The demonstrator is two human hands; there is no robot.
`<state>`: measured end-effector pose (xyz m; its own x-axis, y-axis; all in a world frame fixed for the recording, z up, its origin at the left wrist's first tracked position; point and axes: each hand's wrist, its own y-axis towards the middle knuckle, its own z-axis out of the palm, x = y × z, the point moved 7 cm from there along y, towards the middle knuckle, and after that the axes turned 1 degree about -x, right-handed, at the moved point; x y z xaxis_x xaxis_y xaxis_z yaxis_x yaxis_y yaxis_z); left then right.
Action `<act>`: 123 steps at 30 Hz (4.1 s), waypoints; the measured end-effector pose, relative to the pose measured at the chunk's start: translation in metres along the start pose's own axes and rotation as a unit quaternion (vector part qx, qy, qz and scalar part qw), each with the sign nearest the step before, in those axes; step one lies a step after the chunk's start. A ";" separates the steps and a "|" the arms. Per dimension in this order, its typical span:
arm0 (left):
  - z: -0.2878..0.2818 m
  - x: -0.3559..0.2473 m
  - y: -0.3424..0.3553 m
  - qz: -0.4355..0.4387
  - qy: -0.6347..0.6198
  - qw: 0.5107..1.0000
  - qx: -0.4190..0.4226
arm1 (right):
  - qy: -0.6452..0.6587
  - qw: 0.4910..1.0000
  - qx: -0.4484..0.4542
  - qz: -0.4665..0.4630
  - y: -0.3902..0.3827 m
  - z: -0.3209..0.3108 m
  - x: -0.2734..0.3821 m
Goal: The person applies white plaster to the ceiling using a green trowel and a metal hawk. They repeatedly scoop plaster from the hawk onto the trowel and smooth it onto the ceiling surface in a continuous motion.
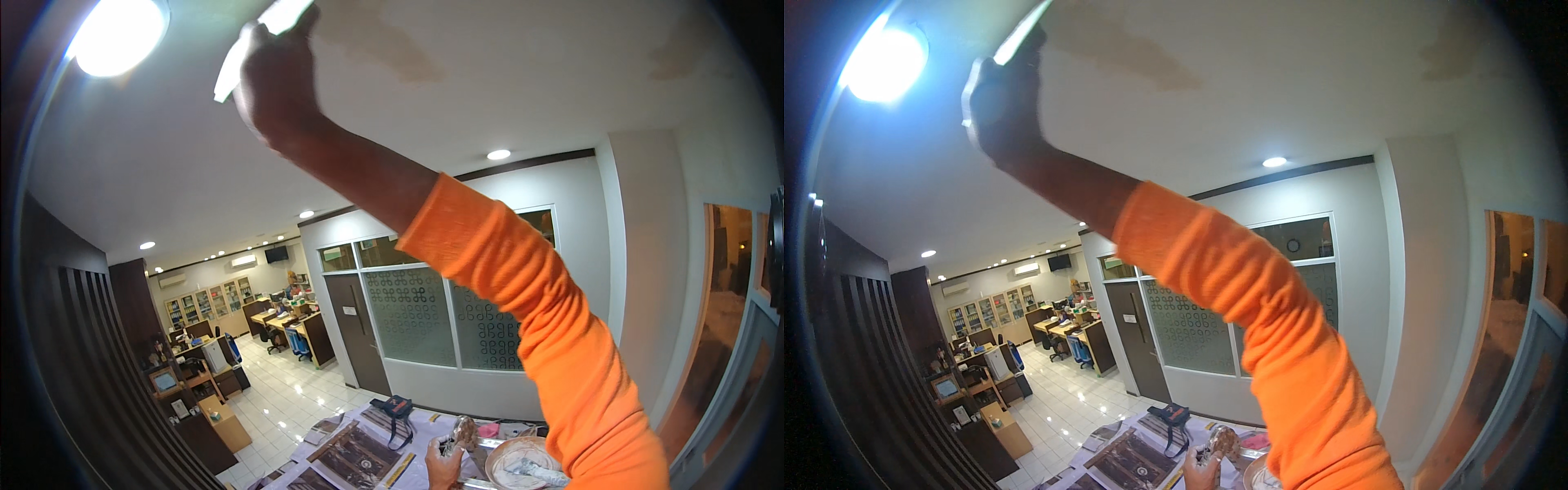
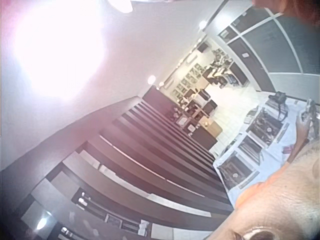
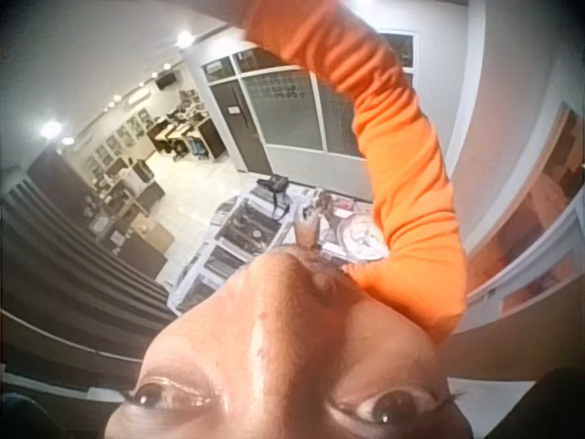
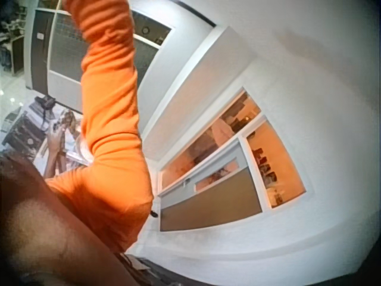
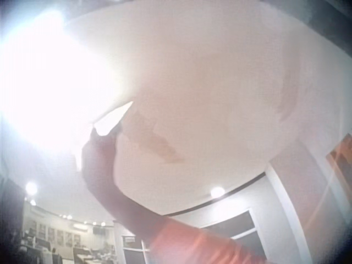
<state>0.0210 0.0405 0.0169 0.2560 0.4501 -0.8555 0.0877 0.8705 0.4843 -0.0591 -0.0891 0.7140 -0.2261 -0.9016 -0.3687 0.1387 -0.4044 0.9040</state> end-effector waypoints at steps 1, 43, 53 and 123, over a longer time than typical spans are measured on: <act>0.001 0.000 0.000 0.017 -0.001 1.000 -0.004 | -0.015 1.000 0.009 -0.015 -0.008 -0.017 -0.011; -0.016 0.037 0.020 -0.005 0.114 0.993 -0.026 | 0.329 0.869 -0.246 0.277 0.044 -0.339 -0.305; -0.017 0.013 0.018 -0.029 0.084 0.995 -0.033 | 0.098 0.915 -0.233 0.313 -0.072 -0.267 -0.298; -0.028 0.021 0.022 0.060 0.165 0.983 -0.047 | 0.274 0.913 -0.150 0.262 0.011 -0.226 -0.264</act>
<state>0.0010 0.0751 0.0043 -0.0695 0.5781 -0.8130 -0.0173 0.8142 0.5803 0.2198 0.1099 0.7724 0.4519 -0.8916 -0.0292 0.3664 0.1557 0.9173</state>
